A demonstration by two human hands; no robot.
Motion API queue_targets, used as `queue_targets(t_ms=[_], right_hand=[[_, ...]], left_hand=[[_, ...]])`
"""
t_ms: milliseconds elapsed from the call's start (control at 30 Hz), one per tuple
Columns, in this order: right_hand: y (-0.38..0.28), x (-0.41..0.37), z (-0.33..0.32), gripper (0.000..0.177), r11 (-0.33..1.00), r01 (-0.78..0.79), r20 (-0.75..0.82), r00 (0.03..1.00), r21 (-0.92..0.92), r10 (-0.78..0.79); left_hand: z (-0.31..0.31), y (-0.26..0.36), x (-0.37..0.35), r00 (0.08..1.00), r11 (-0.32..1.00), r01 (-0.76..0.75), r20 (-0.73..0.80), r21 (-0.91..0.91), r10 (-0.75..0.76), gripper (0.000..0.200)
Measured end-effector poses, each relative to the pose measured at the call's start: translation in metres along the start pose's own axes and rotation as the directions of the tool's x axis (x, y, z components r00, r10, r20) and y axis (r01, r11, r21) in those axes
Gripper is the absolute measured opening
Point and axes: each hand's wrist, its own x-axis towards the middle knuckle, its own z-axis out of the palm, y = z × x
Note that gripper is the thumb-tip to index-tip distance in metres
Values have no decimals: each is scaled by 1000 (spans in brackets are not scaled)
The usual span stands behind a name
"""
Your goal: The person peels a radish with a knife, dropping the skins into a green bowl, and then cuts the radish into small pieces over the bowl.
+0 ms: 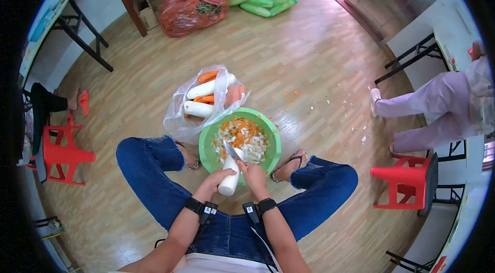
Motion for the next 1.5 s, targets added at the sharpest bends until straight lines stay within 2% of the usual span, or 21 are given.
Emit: queue_targets(t_ms=[100,200,333,367,433,467,533,667,733,767,867,933,967,1067,1200,1267,1300,1367,1400,1433,1500], right_hand=[[20,12,6,52,996,-84,-110,991,-28,81],[32,17,9,54,986,-141,-87,987,-87,133],[36,20,10,53,967,-226,-86,972,-114,217],[34,18,10,53,968,-225,-85,973,-114,216],[22,7,5,53,995,-93,-51,994,-17,92],[16,3,2,53,995,-94,-53,994,-20,93],[-3,-4,-4,53,1000,-10,61,998,-23,12],[18,8,10,54,1000,6,-25,1000,1,-6],[39,22,9,55,980,-195,-75,978,31,197],[43,24,9,55,980,-195,-74,978,33,197],[36,20,2,56,983,-181,-131,975,-13,177],[26,11,6,54,994,-113,-88,990,-7,112],[21,7,7,54,994,-112,-88,990,-8,111],[-9,-8,-1,49,998,39,16,999,39,-40],[-6,-5,0,50,999,46,76,996,26,-48],[10,3,6,53,999,34,-71,997,-2,-34],[22,11,9,53,999,33,-76,997,-1,-33],[46,25,13,57,988,-152,-144,977,37,156],[45,25,4,58,986,-165,-89,982,28,167],[45,24,6,58,986,-166,-87,982,28,168],[44,23,6,57,989,-144,-159,977,14,145]], left_hand=[[4,-1,-4,996,993,76,41,88,-80,56],[3,-12,2,993,980,93,61,174,-105,55],[1,-11,3,991,984,91,79,155,-104,55],[-1,-9,3,992,991,89,85,104,-98,55],[-4,-5,3,991,995,88,92,52,-93,55],[-5,-3,4,997,998,61,56,15,-62,53],[-5,2,3,1000,999,22,5,-28,-22,49],[-4,4,-5,1000,1000,9,16,6,-10,50],[6,6,-13,998,995,-6,66,100,-1,51],[6,4,-13,998,995,-5,65,102,-1,51],[5,-3,-5,992,993,55,105,100,-66,53],[-1,-4,-1,989,995,92,116,-37,-87,52],[-4,-5,1,990,995,91,116,-38,-86,52],[-7,1,4,1000,1000,-12,5,4,12,49],[-7,1,1,999,996,-53,17,65,52,51],[-4,1,-3,995,993,-42,97,115,31,48],[-1,-1,-2,994,992,-44,100,119,32,48],[0,-8,-2,990,991,34,130,131,-52,52],[2,-3,-8,974,987,75,199,145,-103,55],[1,-4,-8,975,987,77,198,144,-105,55],[2,-6,-4,981,989,52,177,140,-77,52]])
